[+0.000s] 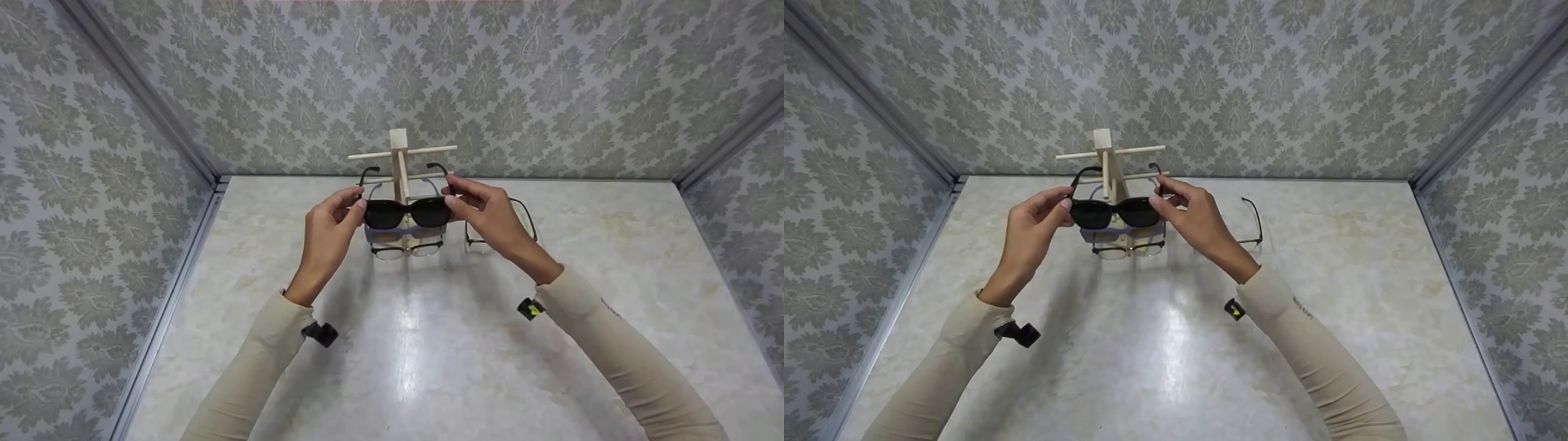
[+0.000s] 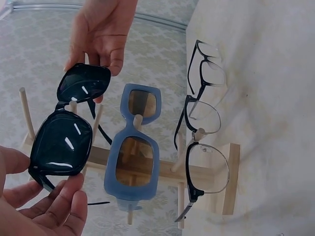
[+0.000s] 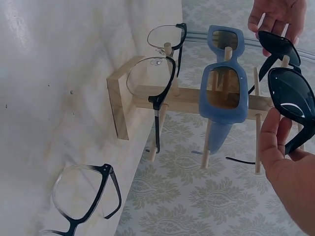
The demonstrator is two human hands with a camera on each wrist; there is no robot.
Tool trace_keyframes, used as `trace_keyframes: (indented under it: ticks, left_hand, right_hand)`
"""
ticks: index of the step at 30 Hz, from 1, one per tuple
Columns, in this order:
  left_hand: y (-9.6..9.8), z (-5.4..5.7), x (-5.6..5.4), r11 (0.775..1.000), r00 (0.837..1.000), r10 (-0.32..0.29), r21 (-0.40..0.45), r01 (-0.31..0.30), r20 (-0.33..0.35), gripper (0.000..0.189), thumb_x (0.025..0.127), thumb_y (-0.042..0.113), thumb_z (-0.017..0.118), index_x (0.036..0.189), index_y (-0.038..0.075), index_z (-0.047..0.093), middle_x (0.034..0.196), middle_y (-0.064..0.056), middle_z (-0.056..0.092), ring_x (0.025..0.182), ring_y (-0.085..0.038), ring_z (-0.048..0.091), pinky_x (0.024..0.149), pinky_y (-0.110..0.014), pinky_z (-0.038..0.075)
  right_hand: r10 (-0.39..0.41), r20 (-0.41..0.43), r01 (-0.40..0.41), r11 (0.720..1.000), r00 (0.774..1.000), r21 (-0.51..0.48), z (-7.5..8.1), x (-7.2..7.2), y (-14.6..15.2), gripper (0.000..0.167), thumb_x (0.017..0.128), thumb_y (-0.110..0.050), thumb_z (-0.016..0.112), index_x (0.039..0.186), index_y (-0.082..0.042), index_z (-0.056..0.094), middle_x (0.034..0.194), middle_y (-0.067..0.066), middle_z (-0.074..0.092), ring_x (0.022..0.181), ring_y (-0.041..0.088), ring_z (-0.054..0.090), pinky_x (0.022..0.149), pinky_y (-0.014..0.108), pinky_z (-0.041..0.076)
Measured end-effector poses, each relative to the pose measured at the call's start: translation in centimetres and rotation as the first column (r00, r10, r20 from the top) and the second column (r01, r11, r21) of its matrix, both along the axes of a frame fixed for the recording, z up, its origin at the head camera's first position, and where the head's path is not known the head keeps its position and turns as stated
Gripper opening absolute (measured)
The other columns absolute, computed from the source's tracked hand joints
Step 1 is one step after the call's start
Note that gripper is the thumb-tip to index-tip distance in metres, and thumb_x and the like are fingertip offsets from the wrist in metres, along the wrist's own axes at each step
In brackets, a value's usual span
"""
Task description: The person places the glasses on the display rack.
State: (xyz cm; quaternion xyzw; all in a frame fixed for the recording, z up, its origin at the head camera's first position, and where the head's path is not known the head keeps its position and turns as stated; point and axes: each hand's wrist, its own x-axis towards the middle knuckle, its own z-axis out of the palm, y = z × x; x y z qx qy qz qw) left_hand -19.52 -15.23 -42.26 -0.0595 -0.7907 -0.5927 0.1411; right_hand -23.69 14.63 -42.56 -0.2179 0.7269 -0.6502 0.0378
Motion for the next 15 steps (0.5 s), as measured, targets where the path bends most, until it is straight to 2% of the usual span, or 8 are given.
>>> trace_keyframes:
  ticks: [3,8,15]
  left_hand:
    - [-0.02,-0.23,-0.08,1.000,1.000,0.005,-0.002,-0.005,-0.003,0.033,0.111,0.016,0.069,0.139,0.002,0.074,0.119,-0.012,0.078,0.094,-0.022,0.078,0.085,-0.027,0.062]
    - [-0.07,-0.52,-0.09,1.000,1.000,0.019,-0.003,-0.019,-0.014,0.032,0.111,0.016,0.068,0.140,0.002,0.074,0.118,-0.011,0.078,0.092,-0.021,0.078,0.085,-0.026,0.061]
    - [-0.09,-0.89,-0.05,1.000,0.999,0.017,-0.001,-0.017,-0.033,0.032,0.111,0.016,0.069,0.141,0.005,0.074,0.121,-0.011,0.078,0.094,-0.023,0.078,0.087,-0.030,0.060]
  right_hand:
    - [-0.001,0.000,0.001,1.000,1.000,-0.007,-0.16,-0.04,-0.06,0.053,0.111,-0.008,0.067,0.159,0.008,0.051,0.145,0.032,0.063,0.126,0.021,0.071,0.093,0.032,0.064]
    - [-0.005,0.005,0.005,1.000,1.000,-0.013,-0.31,-0.05,-0.25,0.053,0.111,-0.006,0.067,0.159,0.008,0.051,0.145,0.031,0.063,0.129,0.023,0.070,0.095,0.032,0.064]
    - [-0.003,-0.001,0.003,0.999,1.000,-0.037,-0.53,-0.17,-0.39,0.053,0.110,-0.005,0.067,0.159,0.009,0.050,0.144,0.032,0.064,0.122,0.019,0.072,0.093,0.033,0.064]
